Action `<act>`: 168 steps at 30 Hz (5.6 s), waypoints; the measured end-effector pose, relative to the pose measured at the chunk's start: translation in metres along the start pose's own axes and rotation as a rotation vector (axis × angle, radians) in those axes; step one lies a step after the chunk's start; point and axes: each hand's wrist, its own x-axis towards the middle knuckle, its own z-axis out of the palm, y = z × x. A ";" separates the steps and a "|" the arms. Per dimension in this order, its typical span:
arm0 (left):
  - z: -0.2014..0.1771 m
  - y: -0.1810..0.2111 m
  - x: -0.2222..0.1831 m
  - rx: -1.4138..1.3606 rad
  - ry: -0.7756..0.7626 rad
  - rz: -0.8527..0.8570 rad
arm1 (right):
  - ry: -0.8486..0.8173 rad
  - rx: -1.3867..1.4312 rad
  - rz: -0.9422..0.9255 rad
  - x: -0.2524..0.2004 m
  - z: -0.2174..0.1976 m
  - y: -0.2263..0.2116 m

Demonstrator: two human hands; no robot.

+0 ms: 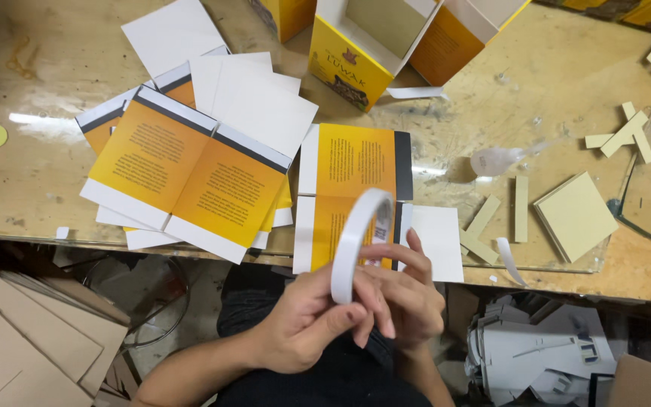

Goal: The person assembles cardboard boxes by folding the panels, inserting foam inserts, and applying adhesive tape to secure the structure.

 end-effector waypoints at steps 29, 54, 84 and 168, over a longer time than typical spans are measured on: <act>-0.032 -0.004 0.023 1.066 -0.690 0.647 | -1.121 1.418 -0.023 0.135 -0.051 0.000; -0.022 -0.006 0.007 -0.287 -0.254 -0.327 | -0.496 0.798 -0.072 0.101 -0.064 -0.036; -0.015 -0.018 -0.046 0.610 0.573 -0.084 | -0.330 -0.333 -0.166 0.072 -0.081 -0.079; -0.013 -0.066 -0.013 0.537 0.079 0.374 | -0.228 1.208 0.530 0.041 -0.036 -0.052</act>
